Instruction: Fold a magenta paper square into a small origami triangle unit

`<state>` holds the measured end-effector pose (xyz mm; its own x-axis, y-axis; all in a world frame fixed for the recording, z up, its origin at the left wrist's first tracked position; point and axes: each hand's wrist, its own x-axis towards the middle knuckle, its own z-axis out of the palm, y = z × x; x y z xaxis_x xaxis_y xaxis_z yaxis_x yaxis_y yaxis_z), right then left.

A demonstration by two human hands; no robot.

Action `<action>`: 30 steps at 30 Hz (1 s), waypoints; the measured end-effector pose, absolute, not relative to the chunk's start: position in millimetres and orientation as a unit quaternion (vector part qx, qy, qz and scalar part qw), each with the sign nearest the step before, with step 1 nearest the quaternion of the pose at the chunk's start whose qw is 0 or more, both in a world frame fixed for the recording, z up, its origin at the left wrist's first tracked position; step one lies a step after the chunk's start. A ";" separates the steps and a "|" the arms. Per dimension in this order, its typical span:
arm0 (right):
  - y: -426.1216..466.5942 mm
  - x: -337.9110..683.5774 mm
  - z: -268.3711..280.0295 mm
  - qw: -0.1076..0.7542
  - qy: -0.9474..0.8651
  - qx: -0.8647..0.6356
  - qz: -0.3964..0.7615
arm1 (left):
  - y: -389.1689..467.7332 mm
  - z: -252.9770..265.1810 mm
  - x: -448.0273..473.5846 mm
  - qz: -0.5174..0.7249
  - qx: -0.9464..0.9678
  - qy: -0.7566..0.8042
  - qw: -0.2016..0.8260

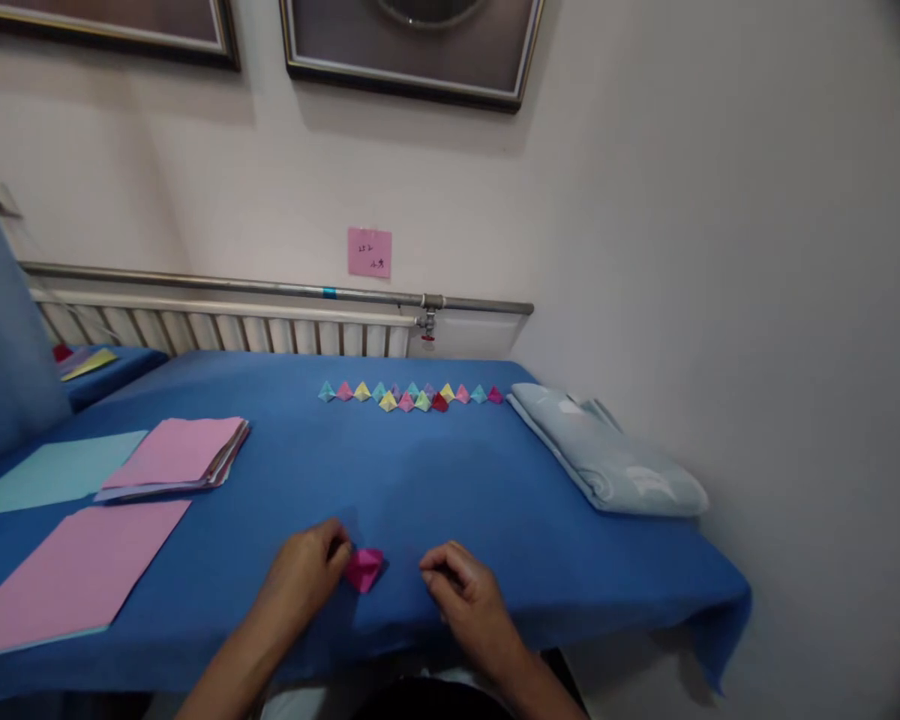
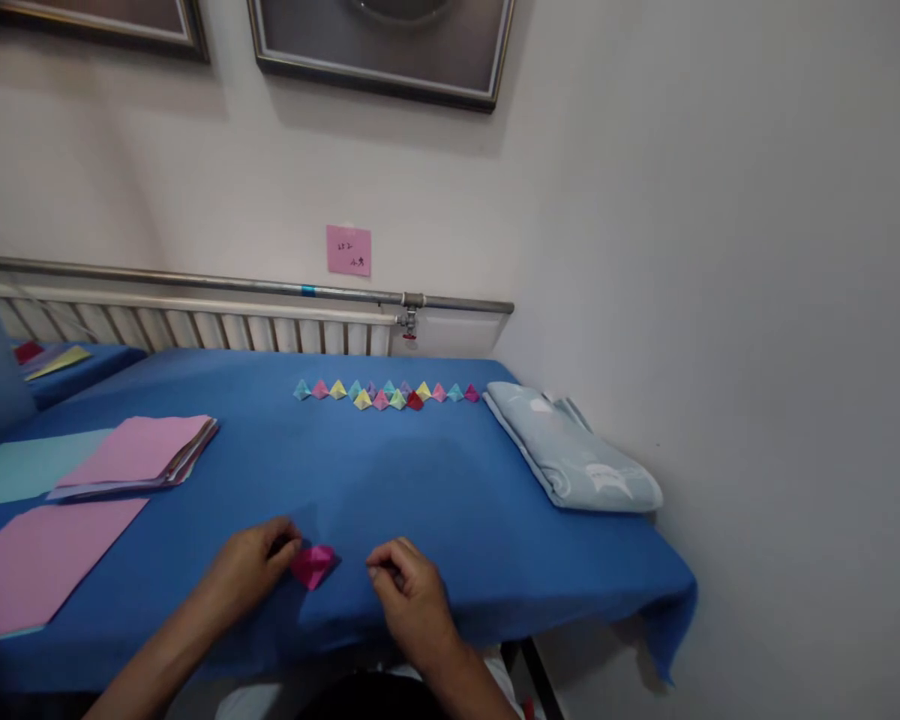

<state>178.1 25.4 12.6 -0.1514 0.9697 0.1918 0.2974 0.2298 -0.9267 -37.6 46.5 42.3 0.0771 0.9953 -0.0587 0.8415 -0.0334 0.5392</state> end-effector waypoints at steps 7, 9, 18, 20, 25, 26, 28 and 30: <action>28.7 178.8 10.6 0.438 -0.581 -0.483 0.487 | 34.6 42.0 -48.0 0.228 0.726 0.577 0.296; 30.4 178.2 10.8 0.437 -0.569 -0.482 0.502 | 34.2 38.2 -51.9 0.214 0.742 0.552 0.314; 32.3 178.6 12.2 0.406 -0.537 -0.492 0.552 | 35.7 25.2 -52.6 0.229 0.759 0.531 0.301; 36.1 182.1 9.9 0.402 -0.557 -0.490 0.536 | 41.1 28.0 -51.7 0.232 0.755 0.541 0.289; 62.0 202.3 12.2 0.411 -0.681 -0.479 0.370 | 86.7 45.8 -48.6 0.249 0.723 0.598 0.242; 68.6 207.7 13.7 0.408 -0.701 -0.480 0.334 | 101.7 49.1 -47.4 0.254 0.717 0.608 0.228; 80.8 218.3 15.6 0.403 -0.722 -0.489 0.278 | 135.6 53.6 -44.4 0.254 0.707 0.631 0.193; 89.4 227.4 14.9 0.393 -0.732 -0.498 0.251 | 171.1 54.6 -41.2 0.248 0.698 0.655 0.148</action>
